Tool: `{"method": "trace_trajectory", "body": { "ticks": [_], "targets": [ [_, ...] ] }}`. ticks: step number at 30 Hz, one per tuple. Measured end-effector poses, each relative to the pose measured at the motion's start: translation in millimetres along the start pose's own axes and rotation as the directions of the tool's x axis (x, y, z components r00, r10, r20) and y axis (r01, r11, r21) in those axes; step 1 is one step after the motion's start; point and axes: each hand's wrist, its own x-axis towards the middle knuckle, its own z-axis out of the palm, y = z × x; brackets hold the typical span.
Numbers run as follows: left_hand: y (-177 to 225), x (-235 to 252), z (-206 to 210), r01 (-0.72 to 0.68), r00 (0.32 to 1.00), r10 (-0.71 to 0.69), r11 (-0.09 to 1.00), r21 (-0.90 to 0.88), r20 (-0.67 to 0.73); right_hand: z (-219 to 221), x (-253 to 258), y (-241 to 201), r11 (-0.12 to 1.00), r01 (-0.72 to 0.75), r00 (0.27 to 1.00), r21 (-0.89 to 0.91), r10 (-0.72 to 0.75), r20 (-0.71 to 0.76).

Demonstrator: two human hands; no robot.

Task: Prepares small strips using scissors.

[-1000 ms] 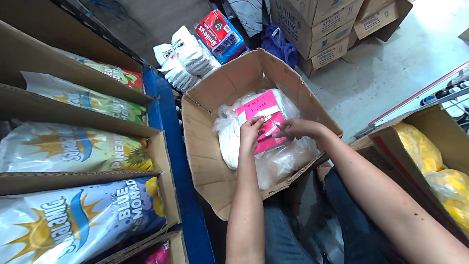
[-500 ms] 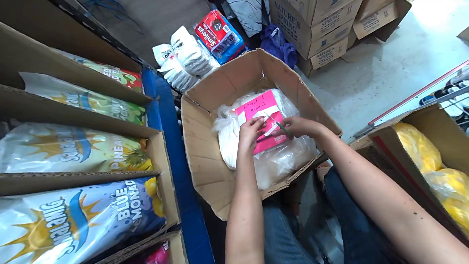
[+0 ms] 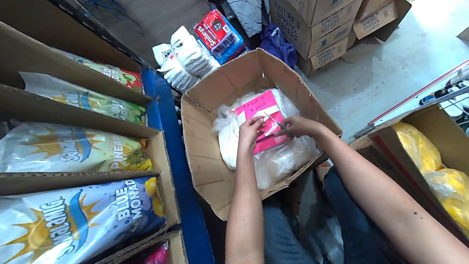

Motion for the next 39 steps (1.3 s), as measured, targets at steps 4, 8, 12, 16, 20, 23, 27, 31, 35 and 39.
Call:
{"method": "trace_trajectory", "body": {
  "ticks": [4, 8, 12, 16, 20, 23, 27, 31, 35, 39],
  "targets": [
    [-0.1, -0.2, -0.4, -0.015, 1.000, 0.015, 1.000, 0.000, -0.019, 0.5, -1.9, -2.9, 1.000, -0.022, 1.000, -0.012, 0.023, 0.006],
    [-1.2, 1.2, 0.3, -0.018, 0.998, 0.018, 1.000, -0.001, -0.060, 1.2, -3.5, -4.9, 0.999, -0.042, 0.999, -0.015, 0.043, 0.026],
    [-1.5, 0.6, 0.9, -0.034, 0.997, 0.035, 0.999, 0.011, -0.069, 2.3, -0.5, -1.7, 0.999, -0.038, 0.998, -0.015, 0.038, 0.041],
    [-2.6, 1.7, 2.3, -0.043, 0.998, 0.043, 0.999, 0.009, -0.045, 2.3, -1.9, -4.4, 0.998, -0.047, 0.998, -0.038, 0.048, 0.051],
    [-0.6, -0.3, 4.1, -0.026, 1.000, 0.027, 0.999, 0.029, -0.005, 2.4, -0.3, -0.7, 0.999, -0.024, 0.999, -0.023, 0.025, 0.042],
    [-0.4, -1.2, 4.6, -0.027, 1.000, 0.026, 0.999, 0.038, 0.009, 2.5, 0.4, -0.5, 0.999, -0.032, 0.999, -0.014, 0.032, 0.032],
    [0.1, -1.4, 5.2, -0.022, 1.000, 0.021, 0.999, 0.039, 0.010, 2.1, 3.0, 2.5, 1.000, -0.021, 0.999, -0.004, 0.021, 0.025],
    [0.0, -1.5, 5.6, -0.021, 1.000, 0.021, 0.999, 0.040, 0.004, 1.0, 1.9, 1.9, 1.000, 0.000, 1.000, -0.012, 0.000, 0.018],
    [-0.3, -1.6, 5.1, -0.025, 1.000, 0.024, 0.999, 0.032, 0.008, 1.0, 1.4, 2.0, 1.000, 0.003, 1.000, -0.009, -0.003, 0.018],
    [-3.9, 1.2, 3.5, -0.021, 1.000, 0.021, 0.999, 0.041, -0.007, 2.0, 1.8, 1.7, 1.000, -0.024, 1.000, -0.008, 0.024, 0.008]
  ]
}}
